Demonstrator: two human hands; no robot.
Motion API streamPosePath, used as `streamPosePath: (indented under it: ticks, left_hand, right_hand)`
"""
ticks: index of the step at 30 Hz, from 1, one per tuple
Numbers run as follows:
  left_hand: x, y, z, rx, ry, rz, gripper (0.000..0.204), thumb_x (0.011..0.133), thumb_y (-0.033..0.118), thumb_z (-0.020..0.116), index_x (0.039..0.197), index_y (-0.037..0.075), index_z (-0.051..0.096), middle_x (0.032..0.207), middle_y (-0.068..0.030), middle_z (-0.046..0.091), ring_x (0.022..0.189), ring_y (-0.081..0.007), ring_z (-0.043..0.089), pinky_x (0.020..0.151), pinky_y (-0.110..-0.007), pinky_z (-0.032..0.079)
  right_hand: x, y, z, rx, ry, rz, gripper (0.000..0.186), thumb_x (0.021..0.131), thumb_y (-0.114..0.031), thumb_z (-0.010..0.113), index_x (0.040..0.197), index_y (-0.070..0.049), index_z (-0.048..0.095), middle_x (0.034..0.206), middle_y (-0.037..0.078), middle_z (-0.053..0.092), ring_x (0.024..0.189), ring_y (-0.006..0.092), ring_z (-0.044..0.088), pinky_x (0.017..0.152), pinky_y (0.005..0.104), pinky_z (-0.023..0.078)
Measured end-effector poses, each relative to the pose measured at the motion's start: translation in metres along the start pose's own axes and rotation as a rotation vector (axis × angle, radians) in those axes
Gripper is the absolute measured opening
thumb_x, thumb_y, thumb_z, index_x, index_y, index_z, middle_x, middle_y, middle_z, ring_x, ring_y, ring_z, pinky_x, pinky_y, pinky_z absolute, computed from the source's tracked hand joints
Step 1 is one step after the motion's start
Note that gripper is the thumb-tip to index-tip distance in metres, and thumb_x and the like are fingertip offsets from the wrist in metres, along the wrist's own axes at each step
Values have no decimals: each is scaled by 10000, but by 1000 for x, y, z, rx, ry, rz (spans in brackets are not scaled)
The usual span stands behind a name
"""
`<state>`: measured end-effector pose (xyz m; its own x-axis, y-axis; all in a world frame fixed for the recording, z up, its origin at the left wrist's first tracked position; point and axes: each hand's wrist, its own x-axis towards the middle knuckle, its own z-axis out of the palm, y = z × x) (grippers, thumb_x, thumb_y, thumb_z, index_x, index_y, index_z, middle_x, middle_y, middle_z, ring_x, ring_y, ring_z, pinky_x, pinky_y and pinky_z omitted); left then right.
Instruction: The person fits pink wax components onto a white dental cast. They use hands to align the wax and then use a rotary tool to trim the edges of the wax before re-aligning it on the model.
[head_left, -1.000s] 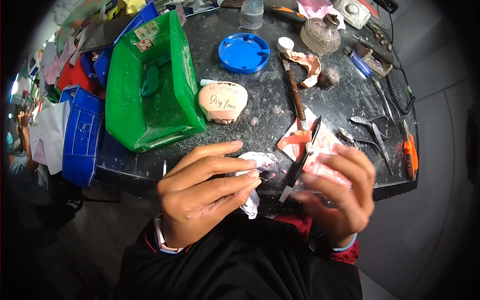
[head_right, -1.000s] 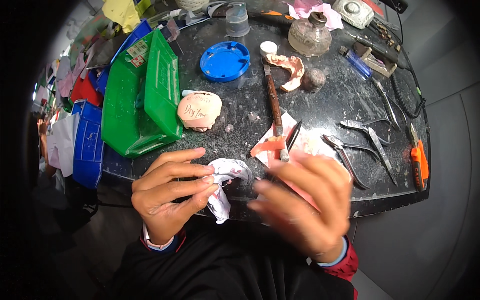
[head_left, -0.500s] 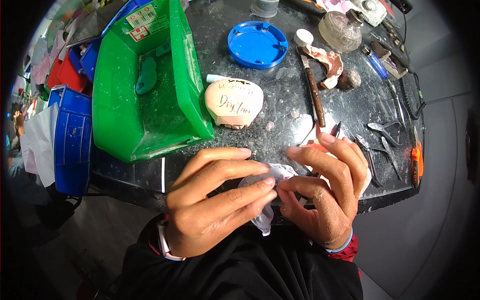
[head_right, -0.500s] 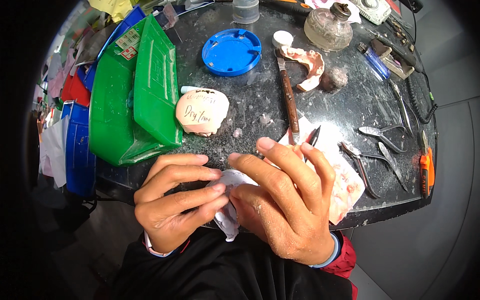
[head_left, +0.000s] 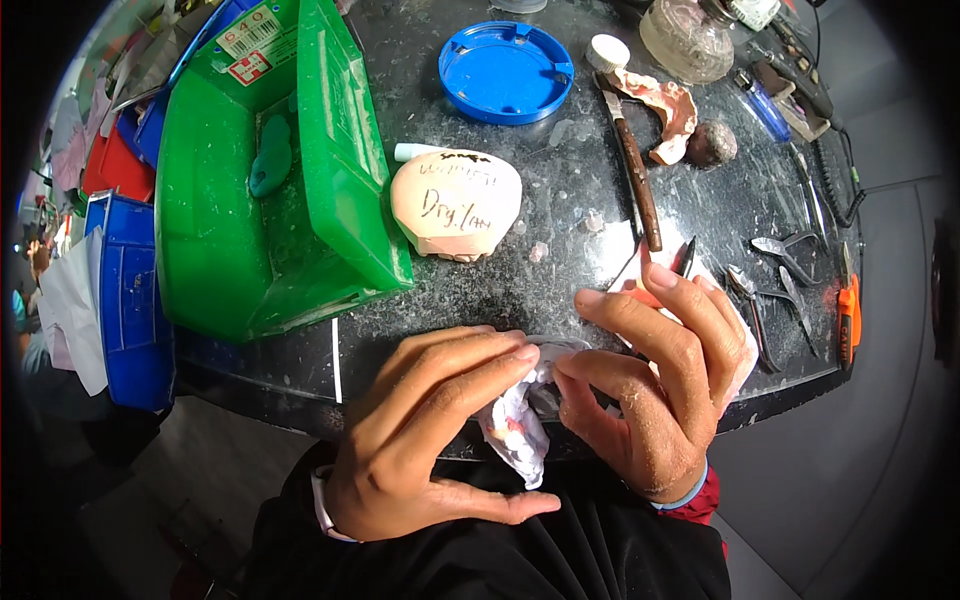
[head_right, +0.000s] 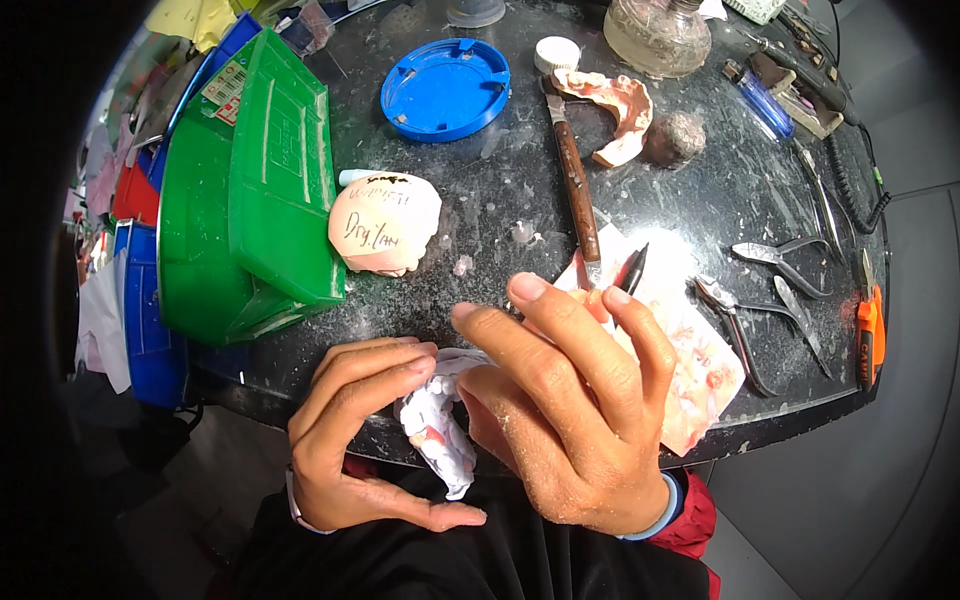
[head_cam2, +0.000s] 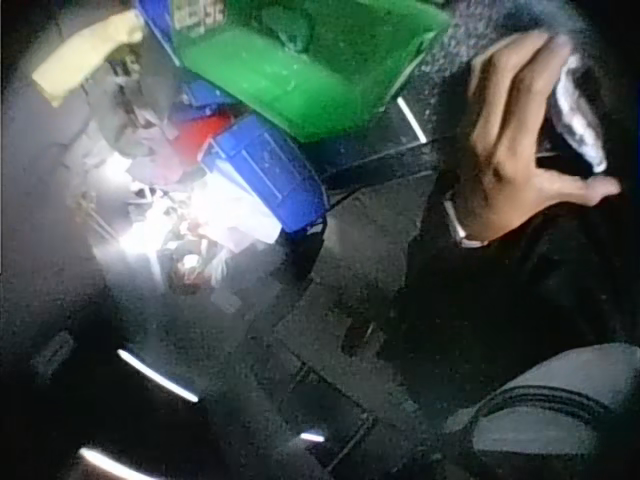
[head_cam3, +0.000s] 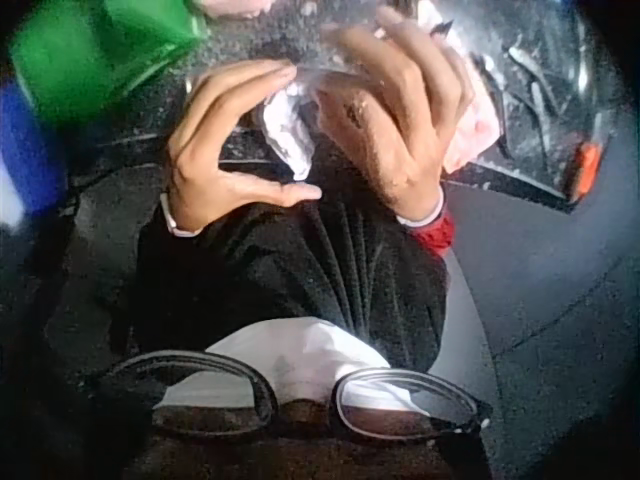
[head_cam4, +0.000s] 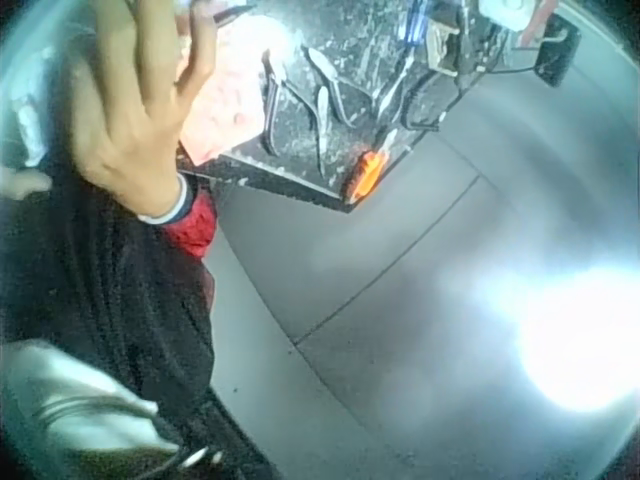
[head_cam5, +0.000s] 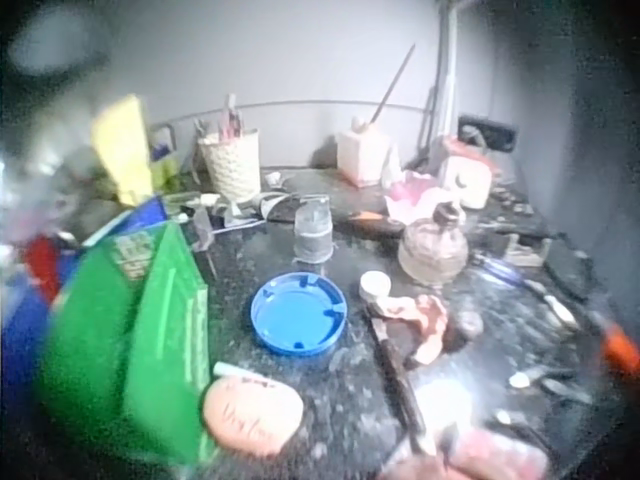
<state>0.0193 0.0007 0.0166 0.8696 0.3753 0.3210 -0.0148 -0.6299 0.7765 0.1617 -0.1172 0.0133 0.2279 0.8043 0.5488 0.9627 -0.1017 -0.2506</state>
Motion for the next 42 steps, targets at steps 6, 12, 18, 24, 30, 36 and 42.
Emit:
streamPosePath:
  ticks: [6,12,18,24,30,36,42]
  left_hand:
    - [1,-3,2,26,-5,8,817,416,360,909,1064,-11,578,1050,-170,598,948,-285,599,816,-371,495]
    - [0,-6,3,6,-14,-17,792,408,356,914,1025,-9,577,1031,-173,594,922,-273,612,786,-354,514]
    - [-3,-9,3,-20,-13,-30,785,385,376,914,985,1,573,1028,-192,593,910,-271,625,767,-339,543]
    - [-4,-13,4,-67,-15,-14,798,392,351,918,1002,3,538,1031,-214,592,937,-291,625,783,-359,546]
    - [-13,-16,6,-275,-39,-29,666,558,156,863,1097,34,491,1202,-221,527,1056,-311,563,862,-362,467]
    - [-13,-18,8,-306,0,23,644,558,147,865,1076,59,492,1206,-199,526,1049,-312,565,863,-363,469]
    - [-14,-22,7,-326,-12,116,535,574,129,857,1001,65,541,1209,-197,520,1023,-309,574,836,-374,500]
  right_hand:
    - [1,1,1,39,-35,25,115,662,-144,697,704,-91,604,1043,22,652,1094,219,545,924,431,372]
    - [2,2,2,132,-68,62,123,671,-141,696,741,-92,607,1073,29,639,1121,220,521,939,419,351]
    - [5,1,0,253,-94,152,145,678,-138,705,781,-82,618,1023,41,643,1055,223,556,899,410,384]
    - [2,6,4,254,-98,51,163,670,-148,703,788,-72,620,975,45,641,995,220,583,863,388,396]
    - [6,6,-1,365,-153,53,243,572,-196,753,769,-100,648,925,74,656,988,282,563,847,451,408]
    - [8,4,-7,362,-115,47,135,643,-194,646,754,-117,651,928,38,640,973,216,583,846,376,400]
    - [4,8,-12,343,-140,-44,229,587,-316,758,743,-171,675,890,51,657,974,251,569,900,459,421]
